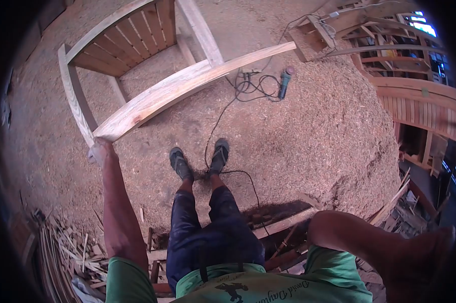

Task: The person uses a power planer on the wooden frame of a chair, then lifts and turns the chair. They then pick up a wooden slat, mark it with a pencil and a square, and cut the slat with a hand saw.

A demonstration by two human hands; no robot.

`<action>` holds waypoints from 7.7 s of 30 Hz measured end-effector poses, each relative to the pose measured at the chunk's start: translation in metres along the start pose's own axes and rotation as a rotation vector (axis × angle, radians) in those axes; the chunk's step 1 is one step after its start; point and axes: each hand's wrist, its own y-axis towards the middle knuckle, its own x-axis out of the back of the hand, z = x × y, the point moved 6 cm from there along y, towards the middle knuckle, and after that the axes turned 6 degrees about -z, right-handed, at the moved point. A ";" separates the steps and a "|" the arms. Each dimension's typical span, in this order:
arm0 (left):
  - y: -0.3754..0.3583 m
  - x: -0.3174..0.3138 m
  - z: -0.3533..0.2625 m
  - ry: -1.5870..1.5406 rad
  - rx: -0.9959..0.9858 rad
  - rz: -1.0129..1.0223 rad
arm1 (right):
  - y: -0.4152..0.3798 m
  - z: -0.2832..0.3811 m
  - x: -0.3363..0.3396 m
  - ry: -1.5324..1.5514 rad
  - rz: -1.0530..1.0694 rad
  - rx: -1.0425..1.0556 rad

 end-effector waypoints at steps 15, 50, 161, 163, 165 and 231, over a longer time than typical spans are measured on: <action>0.038 -0.030 0.015 1.108 -0.680 -0.198 | -0.332 -0.178 0.034 -0.212 -0.397 -1.445; -0.169 -0.141 -0.049 0.648 -1.103 0.404 | -0.858 0.348 -0.147 -1.909 -1.775 -1.650; -0.041 0.059 -0.053 0.635 -0.457 -0.554 | -0.255 -0.163 0.087 -1.057 -0.243 -0.984; -0.036 0.052 -0.041 0.634 -0.534 -0.615 | -0.219 -0.211 0.087 -0.957 -0.190 -0.881; -0.042 0.055 -0.043 0.577 -0.460 -0.550 | -0.175 -0.262 0.086 -0.985 -0.022 -0.720; -0.011 0.060 -0.027 0.619 -0.336 -0.401 | -0.119 -0.454 0.110 -0.805 0.538 -0.437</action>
